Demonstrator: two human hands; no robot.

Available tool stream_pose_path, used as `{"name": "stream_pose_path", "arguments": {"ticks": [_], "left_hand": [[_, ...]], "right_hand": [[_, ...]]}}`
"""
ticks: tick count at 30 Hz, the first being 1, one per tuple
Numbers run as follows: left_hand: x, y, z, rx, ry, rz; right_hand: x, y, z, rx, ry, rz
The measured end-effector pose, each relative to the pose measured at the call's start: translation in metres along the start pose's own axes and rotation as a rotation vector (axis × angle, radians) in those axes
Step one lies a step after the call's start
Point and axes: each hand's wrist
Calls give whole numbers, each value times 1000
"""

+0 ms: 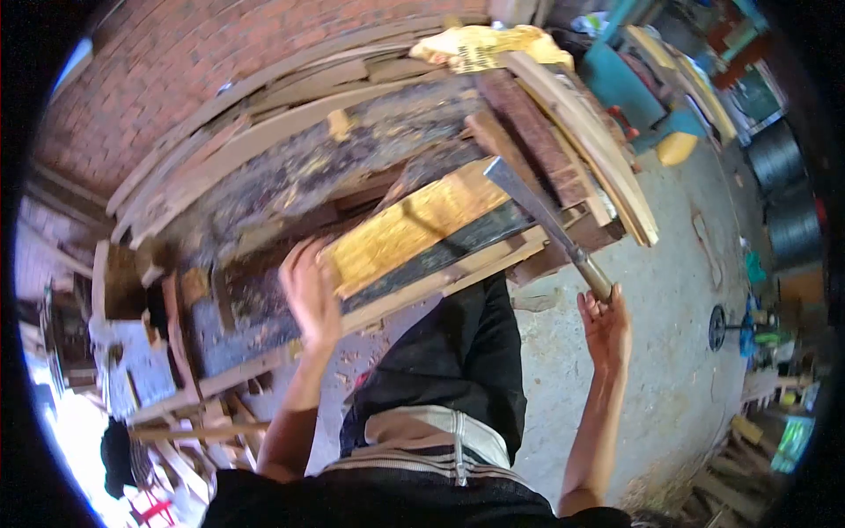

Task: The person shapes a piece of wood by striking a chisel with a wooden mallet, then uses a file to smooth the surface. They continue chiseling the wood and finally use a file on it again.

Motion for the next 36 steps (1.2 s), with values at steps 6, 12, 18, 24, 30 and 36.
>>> {"name": "stream_pose_path", "arguments": {"ticks": [6,12,18,24,30,36], "left_hand": [[73,-16,-68,48,312,1144],[84,-5,-64,90,334,1237],[87,16,-50,86,508,1498],[81,15,-36,107,564,1559],[73,0,-8,-28,768,1545],[86,-13,30,-150,1069,1754]], "right_hand": [[47,-2,28,-153,-93,12],[61,-7,40,-182,-122,33],[70,-7,42,-175,-220,-71],[78,-15,46,-42,-209,-53],[72,-21,56,-211,-126,-320],[70,-16,60,-511,-27,-150]]}}
Point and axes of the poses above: each hand's wrist, its own z-axis away from the middle knuckle, its own y-axis out of the back of the hand, x = y × z, and after that the axes turned 15 degrees about -y, right-handed
